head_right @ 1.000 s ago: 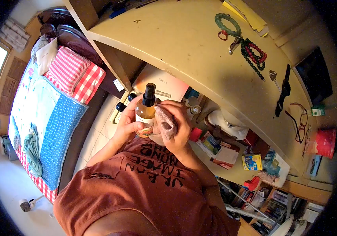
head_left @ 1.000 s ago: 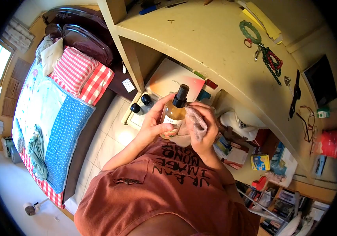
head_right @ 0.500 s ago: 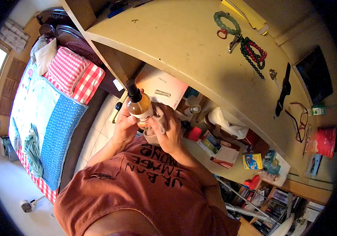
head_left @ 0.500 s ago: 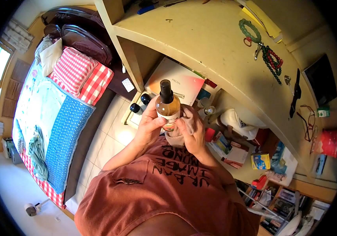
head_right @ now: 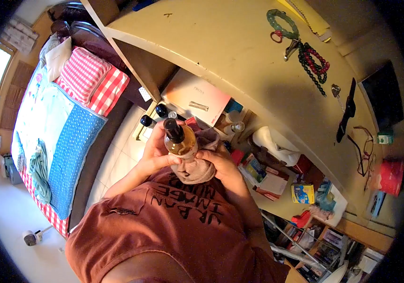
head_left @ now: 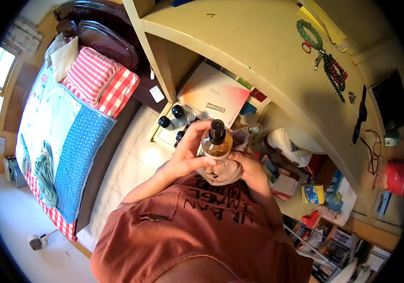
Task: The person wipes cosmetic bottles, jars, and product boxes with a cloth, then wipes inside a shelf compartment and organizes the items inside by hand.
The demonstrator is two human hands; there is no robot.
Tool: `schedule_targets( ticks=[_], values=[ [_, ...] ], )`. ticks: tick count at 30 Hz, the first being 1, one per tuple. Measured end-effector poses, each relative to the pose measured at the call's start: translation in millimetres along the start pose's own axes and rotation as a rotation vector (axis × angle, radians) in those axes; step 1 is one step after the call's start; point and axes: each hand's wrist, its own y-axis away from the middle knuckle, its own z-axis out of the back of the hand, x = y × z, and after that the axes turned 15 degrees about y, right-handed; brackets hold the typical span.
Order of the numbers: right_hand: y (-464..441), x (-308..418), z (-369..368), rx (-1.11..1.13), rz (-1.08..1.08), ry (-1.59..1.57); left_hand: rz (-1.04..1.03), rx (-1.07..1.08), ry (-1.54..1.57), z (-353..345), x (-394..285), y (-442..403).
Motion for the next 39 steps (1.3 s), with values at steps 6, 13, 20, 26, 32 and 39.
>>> schedule_targets(
  ticks=[6,13,20,26,32,39],
  values=[
    [16.1,8.2,34.2,-0.012,-0.093,0.012,-0.261,-0.144,-0.276,24.3,-23.3,14.0],
    [24.8,10.3,52.5,-0.143,-0.122,-0.073,-0.23,-0.309,-0.35,46.7,-32.6,34.5],
    [20.6,10.1,48.0,-0.15,-0.123,-0.027,-0.025,-0.281,-0.569,43.6,-2.6,67.9],
    [15.4,11.2,47.0,-0.167,-0.141,-0.045,-0.031,-0.125,-0.944,70.9,50.4,66.7],
    [17.5,9.3,49.0,-0.243,-0.172,-0.033,0.084,0.016,-1.035,104.4,92.8,59.3],
    [26.7,-6.0,55.4,-0.271,-0.111,-0.045,0.124,0.121,-1.261,126.0,119.8,56.4]
  ],
)
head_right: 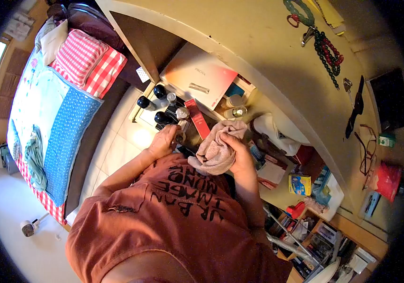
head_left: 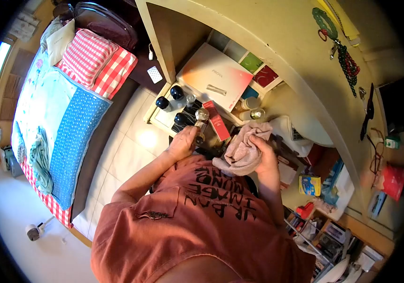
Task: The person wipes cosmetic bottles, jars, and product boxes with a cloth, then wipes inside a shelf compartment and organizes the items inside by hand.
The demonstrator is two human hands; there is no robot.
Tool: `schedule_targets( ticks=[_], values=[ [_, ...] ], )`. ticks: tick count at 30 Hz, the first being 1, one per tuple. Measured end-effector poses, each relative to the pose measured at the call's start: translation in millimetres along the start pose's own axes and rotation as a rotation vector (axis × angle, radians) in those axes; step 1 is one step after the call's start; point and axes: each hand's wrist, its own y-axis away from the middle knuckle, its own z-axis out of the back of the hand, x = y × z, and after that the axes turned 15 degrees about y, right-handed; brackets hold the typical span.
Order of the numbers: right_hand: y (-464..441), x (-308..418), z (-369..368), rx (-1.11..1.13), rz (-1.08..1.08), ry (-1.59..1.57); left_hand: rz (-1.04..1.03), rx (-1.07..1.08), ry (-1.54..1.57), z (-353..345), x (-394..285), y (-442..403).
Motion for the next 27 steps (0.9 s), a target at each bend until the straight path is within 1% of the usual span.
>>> schedule_targets(
  ticks=[4,8,13,15,18,22,24,25,27],
  values=[
    [6.0,-1.1,-1.2,-0.047,-0.01,-0.019,-0.02,-0.049,-0.063,-5.8,6.7,-0.4],
    [7.3,-7.6,6.1,-0.054,-0.028,-0.031,0.034,-0.062,-0.07,-14.9,23.3,2.7],
    [8.8,-3.9,-2.1,-0.058,-0.002,-0.037,0.023,-0.054,-0.053,-8.9,15.3,4.8],
    [7.3,-4.6,-3.3,-0.062,-0.013,-0.044,0.046,-0.022,-0.025,-3.9,8.8,5.4],
    [5.3,-4.9,-2.8,-0.046,-0.008,-0.032,0.059,-0.05,0.018,4.1,-3.7,7.9],
    [1.2,-7.5,2.5,-0.068,-0.015,-0.031,0.057,-0.023,-0.005,22.3,-30.1,12.8],
    [-0.4,-6.5,3.8,-0.087,-0.011,-0.032,0.076,-0.121,-0.028,33.1,-56.9,12.3],
    [-0.4,-5.4,3.2,-0.09,-0.007,-0.033,0.072,-0.119,-0.028,40.4,-65.5,9.1],
    [0.8,-3.4,0.0,-0.1,0.006,-0.037,0.062,-0.028,0.01,57.3,-82.1,0.5]
  ],
)
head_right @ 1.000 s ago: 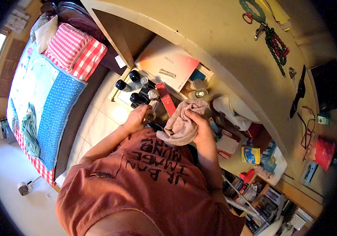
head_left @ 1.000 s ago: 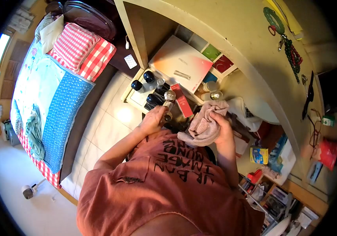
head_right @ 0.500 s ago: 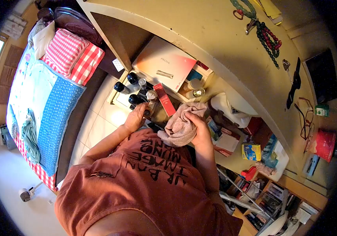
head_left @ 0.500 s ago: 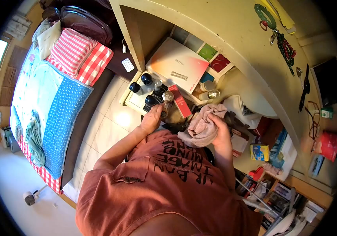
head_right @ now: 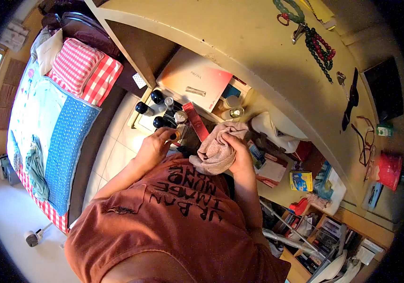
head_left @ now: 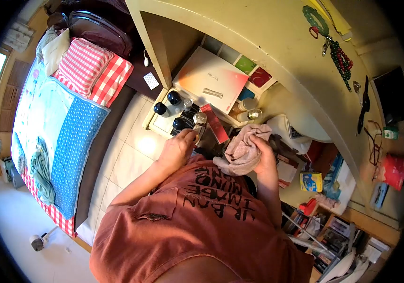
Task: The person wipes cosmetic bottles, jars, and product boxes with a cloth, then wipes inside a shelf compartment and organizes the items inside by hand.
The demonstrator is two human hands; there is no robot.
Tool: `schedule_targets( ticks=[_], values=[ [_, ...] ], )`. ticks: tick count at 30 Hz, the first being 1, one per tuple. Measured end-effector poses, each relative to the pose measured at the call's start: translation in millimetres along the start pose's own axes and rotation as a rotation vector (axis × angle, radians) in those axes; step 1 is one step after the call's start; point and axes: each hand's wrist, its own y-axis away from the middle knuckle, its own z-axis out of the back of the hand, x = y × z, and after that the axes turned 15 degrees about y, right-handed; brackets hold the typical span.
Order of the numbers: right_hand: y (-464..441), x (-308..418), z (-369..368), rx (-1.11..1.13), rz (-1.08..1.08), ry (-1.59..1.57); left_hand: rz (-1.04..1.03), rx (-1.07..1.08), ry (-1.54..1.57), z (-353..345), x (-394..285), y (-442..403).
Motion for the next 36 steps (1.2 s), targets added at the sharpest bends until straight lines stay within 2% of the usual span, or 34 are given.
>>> schedule_targets(
  ticks=[1,5,6,7,11,14,17,18,20,21,24,26,27,29,30,33,35,36],
  values=[
    [0.1,0.7,-1.2,-0.001,0.003,-0.002,-0.078,-0.077,0.026,8.3,-14.9,-8.5],
    [2.6,4.5,-6.0,0.021,0.015,-0.028,-0.241,-0.049,-0.055,24.4,-9.3,-69.0],
    [3.5,5.4,-7.9,0.026,0.015,-0.03,-0.163,0.001,-0.131,27.3,-13.7,-88.5],
    [4.5,6.0,-10.1,0.023,0.023,-0.032,-0.212,0.03,-0.179,24.5,-4.1,-109.7],
    [8.2,6.1,-11.4,-0.029,0.035,-0.047,-0.083,0.394,-0.633,-17.1,41.8,-203.4],
    [11.3,3.2,-4.8,-0.014,0.02,-0.057,-0.1,0.417,-0.812,-63.2,95.1,-247.8],
    [27.0,14.2,-27.2,-0.101,0.044,-0.121,-0.089,0.36,-0.878,-74.2,106.5,-255.4],
    [27.4,12.6,-24.5,-0.104,0.047,-0.125,-0.094,0.363,-0.88,-90.4,140.9,-271.1],
    [24.8,5.4,-16.8,-0.112,0.13,-0.052,-0.417,0.403,-0.776,-126.1,224.9,-308.4],
    [22.8,3.5,-14.9,-0.128,0.14,-0.041,-0.414,0.408,-0.778,-124.3,225.7,-305.0],
    [15.9,1.2,-8.8,-0.087,0.108,-0.042,-0.37,0.313,-0.834,-101.8,185.2,-282.7],
    [10.8,8.9,-27.1,-0.126,0.083,-0.035,-0.037,0.408,-0.765,-61.5,105.5,-268.6],
    [3.7,8.6,-30.3,-0.166,0.139,-0.015,-0.028,0.406,-0.761,-49.6,93.1,-264.3],
    [-9.9,16.6,-36.1,-0.178,0.279,0.119,0.029,0.194,-0.434,-26.8,76.7,-256.7],
    [-17.4,23.6,-46.2,-0.165,0.381,0.172,0.037,0.188,-0.434,-10.9,63.7,-246.6],
    [-48.1,44.5,-65.3,-0.153,0.496,0.298,-0.016,-0.071,-0.132,29.4,35.6,-198.3],
    [-67.7,60.2,-92.3,-0.313,0.772,0.518,-0.04,-0.153,0.05,48.3,19.8,-165.8],
    [-83.2,64.5,-93.4,-0.315,0.722,0.675,-0.03,-0.161,0.12,52.1,17.9,-151.4]
  ],
)
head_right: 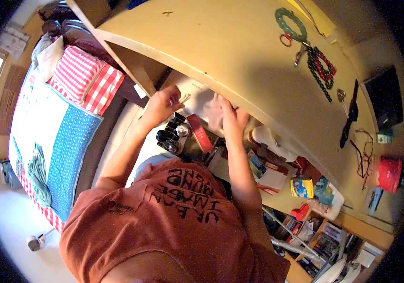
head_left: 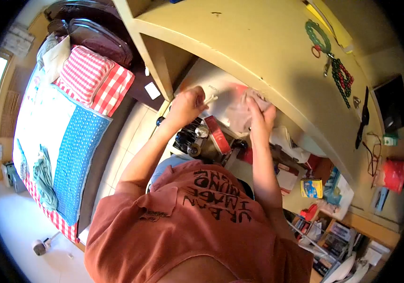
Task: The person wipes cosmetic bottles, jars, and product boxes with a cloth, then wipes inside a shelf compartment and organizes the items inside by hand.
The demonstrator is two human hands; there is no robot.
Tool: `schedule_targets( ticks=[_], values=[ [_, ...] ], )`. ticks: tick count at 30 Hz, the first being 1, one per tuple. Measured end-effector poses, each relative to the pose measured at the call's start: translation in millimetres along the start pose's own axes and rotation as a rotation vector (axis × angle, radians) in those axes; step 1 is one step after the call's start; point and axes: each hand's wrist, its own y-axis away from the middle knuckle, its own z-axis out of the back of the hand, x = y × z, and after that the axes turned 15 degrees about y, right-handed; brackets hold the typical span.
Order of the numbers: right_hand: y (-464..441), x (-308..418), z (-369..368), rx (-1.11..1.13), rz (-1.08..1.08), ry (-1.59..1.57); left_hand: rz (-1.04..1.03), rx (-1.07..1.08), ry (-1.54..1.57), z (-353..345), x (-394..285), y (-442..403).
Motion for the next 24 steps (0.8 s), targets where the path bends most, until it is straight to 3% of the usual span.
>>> schedule_targets(
  ticks=[2,3,7,8,9,10,12,15,19,22,23,24],
  values=[
    [-28.6,-22.6,-12.9,0.077,-0.006,0.143,0.086,0.031,0.04,11.8,-23.5,27.6],
    [-42.9,-39.0,-21.9,0.141,-0.01,0.462,0.088,0.029,0.102,13.5,-23.6,40.0],
    [-82.8,-132.7,-51.0,0.367,0.005,0.979,0.201,0.022,0.303,16.2,-37.4,77.2],
    [-86.7,-138.9,-53.8,0.384,0.015,0.979,0.196,0.021,0.309,16.7,-40.8,83.7],
    [-90.3,-142.9,-57.7,0.446,0.011,0.903,0.278,0.003,0.526,13.4,-41.9,90.1],
    [-89.7,-156.8,-64.3,0.458,0.014,0.888,0.172,-0.016,0.409,11.5,-42.1,93.9],
    [-88.8,-184.9,-77.3,0.482,0.019,0.859,0.219,-0.002,0.436,11.8,-45.2,99.8],
    [-68.7,-197.5,-96.0,0.373,0.278,1.183,0.26,0.001,0.418,10.1,-42.6,103.8],
    [-36.1,-196.0,-109.3,0.369,0.645,1.143,0.283,-0.028,0.467,13.2,-38.8,103.5],
    [-42.7,-178.3,-90.2,0.383,0.688,1.381,0.259,-0.033,0.489,18.1,-38.4,102.7],
    [-48.9,-183.8,-81.4,0.373,0.542,1.362,0.227,-0.034,0.464,18.3,-38.2,102.2],
    [-57.1,-186.0,-73.8,0.372,0.544,1.364,0.194,-0.036,0.438,18.6,-38.2,101.2]
  ],
)
